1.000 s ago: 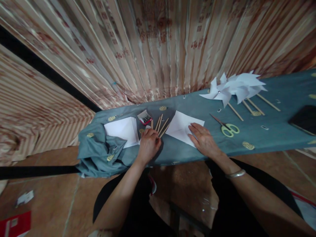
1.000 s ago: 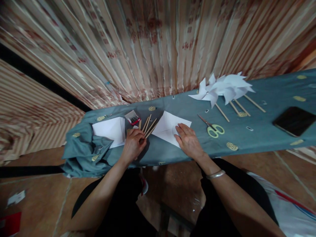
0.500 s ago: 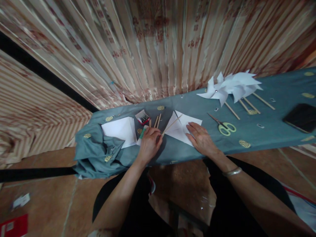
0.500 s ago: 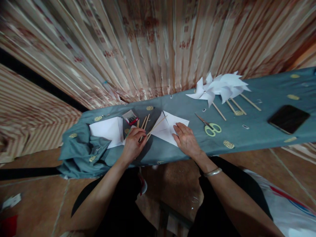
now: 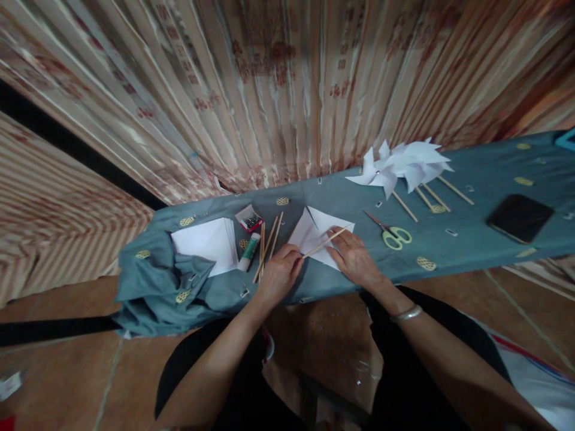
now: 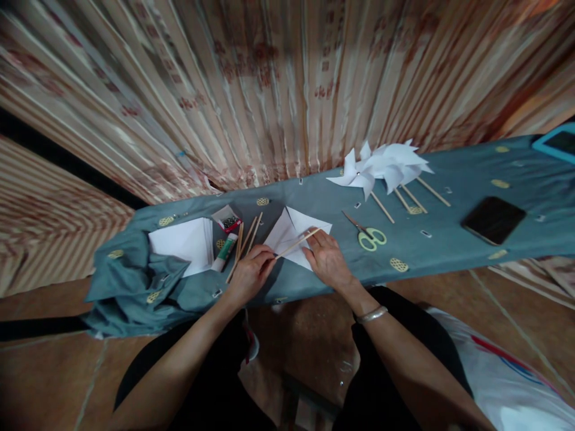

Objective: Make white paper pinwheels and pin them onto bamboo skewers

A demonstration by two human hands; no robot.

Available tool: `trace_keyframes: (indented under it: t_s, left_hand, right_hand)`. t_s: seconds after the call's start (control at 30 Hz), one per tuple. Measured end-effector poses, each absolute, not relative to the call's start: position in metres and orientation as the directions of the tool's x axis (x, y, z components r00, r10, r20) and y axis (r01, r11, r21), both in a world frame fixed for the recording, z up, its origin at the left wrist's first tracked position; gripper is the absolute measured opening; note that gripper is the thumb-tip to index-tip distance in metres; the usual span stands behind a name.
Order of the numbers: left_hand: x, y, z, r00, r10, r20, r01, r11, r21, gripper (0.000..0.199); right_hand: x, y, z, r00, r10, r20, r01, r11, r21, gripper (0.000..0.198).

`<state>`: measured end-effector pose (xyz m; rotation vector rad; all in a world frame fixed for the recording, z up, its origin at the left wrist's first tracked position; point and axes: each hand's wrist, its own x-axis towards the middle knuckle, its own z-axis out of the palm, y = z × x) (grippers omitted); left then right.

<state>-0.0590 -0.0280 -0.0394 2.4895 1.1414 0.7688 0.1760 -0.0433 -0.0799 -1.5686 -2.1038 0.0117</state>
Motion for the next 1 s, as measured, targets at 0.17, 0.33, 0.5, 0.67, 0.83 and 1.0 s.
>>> trace_keyframes:
  t_s: [0.17,0.33,0.5,0.67,0.83,1.0]
  left_hand:
    - [-0.054,-0.027,-0.040,0.548,0.768,0.330,0.609,-0.638,0.472,0.011]
    - [-0.050,-0.024,-0.040,0.548,0.770,0.326,0.606,-0.635,0.479,0.011]
    - [-0.047,-0.022,-0.042,0.548,0.773,0.319,0.602,-0.630,0.492,0.011]
    - [-0.045,-0.020,-0.043,0.551,0.780,0.298,0.601,-0.618,0.506,0.011]
    - [-0.044,-0.018,-0.043,0.535,0.793,0.290,0.599,-0.599,0.531,0.011]
    - [-0.044,-0.018,-0.042,0.521,0.797,0.305,0.607,-0.598,0.524,0.012]
  right_hand:
    - [0.175,-0.043,-0.080,-0.193,0.899,0.393,0.897,0.324,-0.299,0.042]
    - [0.176,-0.042,-0.080,-0.191,0.901,0.389,0.903,0.317,-0.291,0.043]
    - [0.177,-0.042,-0.077,-0.176,0.913,0.367,0.889,0.307,-0.339,0.042]
    - [0.180,-0.041,-0.077,-0.181,0.910,0.374,0.856,0.333,-0.394,0.043]
    - [0.182,-0.042,-0.077,-0.176,0.903,0.391,0.826,0.352,-0.440,0.045]
    - [0.184,-0.042,-0.073,-0.151,0.903,0.402,0.833,0.335,-0.440,0.045]
